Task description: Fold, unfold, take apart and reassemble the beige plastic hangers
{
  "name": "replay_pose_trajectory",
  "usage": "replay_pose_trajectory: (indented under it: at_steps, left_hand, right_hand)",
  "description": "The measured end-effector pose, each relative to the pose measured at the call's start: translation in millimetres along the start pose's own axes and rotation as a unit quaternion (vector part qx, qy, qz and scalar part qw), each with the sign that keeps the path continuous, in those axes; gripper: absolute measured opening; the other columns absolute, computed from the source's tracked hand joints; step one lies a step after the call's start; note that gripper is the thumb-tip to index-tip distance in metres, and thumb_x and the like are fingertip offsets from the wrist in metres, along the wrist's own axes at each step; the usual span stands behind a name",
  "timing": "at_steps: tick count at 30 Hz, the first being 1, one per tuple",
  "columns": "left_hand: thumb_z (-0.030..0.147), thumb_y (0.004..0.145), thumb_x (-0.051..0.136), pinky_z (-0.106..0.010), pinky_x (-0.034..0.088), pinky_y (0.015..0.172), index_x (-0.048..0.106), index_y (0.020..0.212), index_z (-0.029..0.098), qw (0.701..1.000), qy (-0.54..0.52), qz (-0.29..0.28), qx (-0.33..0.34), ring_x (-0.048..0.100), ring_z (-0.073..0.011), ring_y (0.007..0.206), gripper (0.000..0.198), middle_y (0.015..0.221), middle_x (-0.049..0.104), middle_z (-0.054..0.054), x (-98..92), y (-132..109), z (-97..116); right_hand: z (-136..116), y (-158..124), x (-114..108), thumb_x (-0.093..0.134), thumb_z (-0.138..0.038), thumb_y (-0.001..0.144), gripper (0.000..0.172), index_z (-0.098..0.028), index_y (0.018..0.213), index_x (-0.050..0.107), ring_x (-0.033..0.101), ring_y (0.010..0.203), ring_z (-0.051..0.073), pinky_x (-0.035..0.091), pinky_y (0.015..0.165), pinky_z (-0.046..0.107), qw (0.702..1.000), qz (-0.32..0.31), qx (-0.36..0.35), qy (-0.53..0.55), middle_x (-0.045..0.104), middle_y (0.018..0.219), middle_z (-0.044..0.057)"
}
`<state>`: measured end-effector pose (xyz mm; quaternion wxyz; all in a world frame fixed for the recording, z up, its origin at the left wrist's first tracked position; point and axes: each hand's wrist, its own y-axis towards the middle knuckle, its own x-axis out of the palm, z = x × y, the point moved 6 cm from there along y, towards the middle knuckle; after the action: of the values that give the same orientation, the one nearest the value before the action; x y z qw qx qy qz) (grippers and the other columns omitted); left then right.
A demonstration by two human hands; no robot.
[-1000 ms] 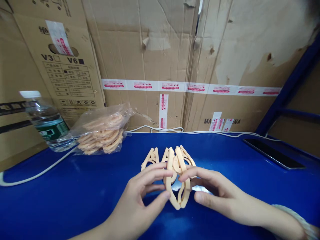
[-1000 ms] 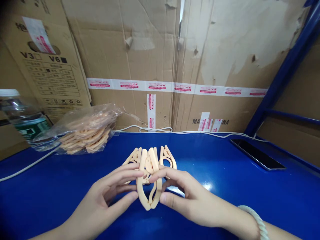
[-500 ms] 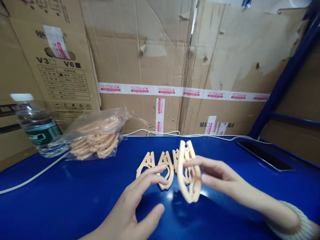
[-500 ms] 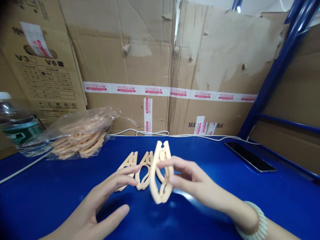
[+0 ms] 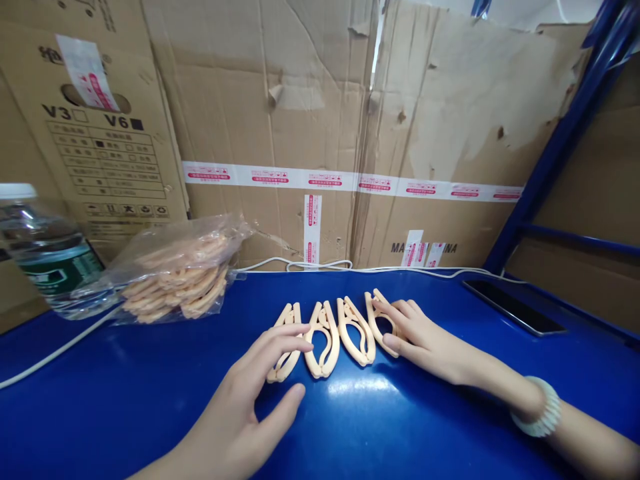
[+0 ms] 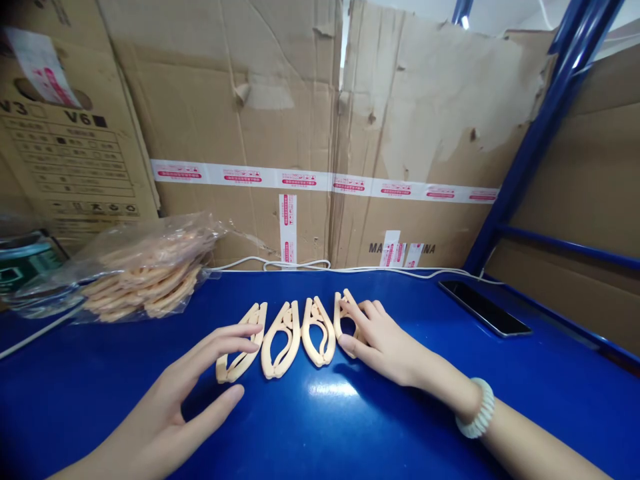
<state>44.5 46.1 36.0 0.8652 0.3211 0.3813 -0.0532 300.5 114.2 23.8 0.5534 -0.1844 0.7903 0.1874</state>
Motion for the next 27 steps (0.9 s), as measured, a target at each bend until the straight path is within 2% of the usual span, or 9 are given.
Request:
replay_pose_trajectory:
  at_steps: [3, 5, 7, 9, 13, 16, 20, 24, 27]
  left_hand:
    - [0.024, 0.087, 0.054, -0.043, 0.045, 0.106, 0.056, 0.121, 0.031, 1.000, 0.010, 0.009, -0.007, 0.052, -0.0258, 0.129, 0.035, 0.139, 0.055, -0.004, 1.4, -0.8, 1.0]
    - [0.024, 0.087, 0.053, -0.045, 0.045, 0.106, 0.053, 0.128, 0.031, 0.999, 0.033, 0.000, 0.000, 0.050, -0.0264, 0.131, 0.041, 0.143, 0.051, -0.005, 3.9, -2.8, 2.9]
    - [0.027, 0.088, 0.053, -0.049, 0.041, 0.108, 0.049, 0.135, 0.033, 0.997, 0.076, -0.014, 0.007, 0.044, -0.0288, 0.135, 0.047, 0.148, 0.046, -0.005, 5.9, -5.5, 4.9]
    - [0.034, 0.088, 0.056, -0.057, 0.036, 0.109, 0.044, 0.140, 0.035, 0.991, 0.126, -0.046, 0.020, 0.037, -0.0330, 0.139, 0.054, 0.152, 0.040, -0.005, 9.3, -8.5, 7.3]
    - [0.056, 0.085, 0.057, -0.068, 0.032, 0.104, 0.034, 0.147, 0.036, 0.969, 0.183, -0.160, 0.053, 0.033, -0.0420, 0.139, 0.069, 0.154, 0.034, -0.009, 26.7, -15.4, 8.0]
    - [0.060, 0.082, 0.060, -0.067, 0.031, 0.106, 0.030, 0.147, 0.038, 0.963, 0.214, -0.161, 0.031, 0.027, -0.0436, 0.140, 0.076, 0.155, 0.031, -0.008, 36.7, -17.6, 0.8]
    - [0.067, 0.080, 0.057, -0.066, 0.028, 0.108, 0.027, 0.147, 0.039, 0.961, 0.221, -0.166, 0.025, 0.022, -0.0429, 0.142, 0.079, 0.155, 0.028, -0.006, 46.1, -17.5, -4.0]
    - [0.068, 0.080, 0.055, -0.068, 0.020, 0.110, 0.025, 0.149, 0.036, 0.960, 0.218, -0.172, 0.021, 0.017, -0.0415, 0.144, 0.083, 0.157, 0.023, -0.008, 38.6, -4.1, -6.8]
    - [0.063, 0.086, 0.050, -0.068, 0.018, 0.110, 0.019, 0.151, 0.036, 0.954, 0.201, -0.221, 0.028, 0.015, -0.0398, 0.144, 0.077, 0.158, 0.020, -0.009, 34.8, 16.0, -16.5]
  right_hand:
    - [-3.6, -4.6, 2.9, 0.029, -0.065, 0.094, 0.078, -0.018, 0.155, 0.016, 0.022, 0.142, 0.037, 0.024, 0.112, 0.061, 0.999, -0.041, 0.016, -0.032, 0.024, 0.157, 0.016]
    - [-6.3, -7.6, 3.2, 0.027, -0.066, 0.094, 0.078, -0.023, 0.155, 0.007, 0.005, 0.147, 0.036, 0.016, 0.114, 0.062, 0.997, -0.065, 0.018, -0.037, 0.009, 0.162, 0.010]
    - [-12.3, -10.9, 1.9, 0.030, -0.066, 0.094, 0.076, -0.028, 0.155, 0.003, -0.002, 0.147, 0.033, 0.011, 0.115, 0.062, 0.997, -0.075, 0.002, -0.037, 0.001, 0.162, 0.005]
    - [-21.5, -14.8, 0.7, 0.036, -0.065, 0.093, 0.076, -0.032, 0.154, 0.004, -0.004, 0.147, 0.033, 0.010, 0.115, 0.061, 0.997, -0.073, -0.025, -0.031, -0.004, 0.161, 0.003]
    - [-44.2, -23.3, 6.5, 0.050, -0.062, 0.090, 0.078, -0.036, 0.152, 0.011, -0.006, 0.145, 0.037, 0.005, 0.114, 0.063, 0.992, -0.080, -0.094, -0.005, -0.009, 0.160, 0.003]
    - [-54.0, -26.3, 15.6, 0.054, -0.060, 0.088, 0.078, -0.038, 0.152, 0.015, -0.007, 0.144, 0.040, -0.002, 0.111, 0.067, 0.990, -0.087, -0.115, 0.004, -0.006, 0.160, 0.004]
    - [-56.6, -23.7, 22.7, 0.054, -0.061, 0.088, 0.081, -0.036, 0.152, 0.011, -0.009, 0.143, 0.041, -0.006, 0.109, 0.068, 0.990, -0.071, -0.124, -0.003, -0.010, 0.159, 0.006]
    - [-51.5, -9.1, 25.7, 0.049, -0.063, 0.090, 0.080, -0.033, 0.153, 0.009, -0.011, 0.143, 0.039, -0.004, 0.110, 0.067, 0.990, -0.062, -0.128, -0.009, -0.009, 0.159, 0.011]
    - [-40.7, 15.6, 28.1, 0.042, -0.067, 0.090, 0.079, -0.032, 0.153, 0.009, -0.011, 0.143, 0.038, -0.004, 0.110, 0.067, 0.992, -0.065, -0.105, -0.019, -0.005, 0.159, 0.013]
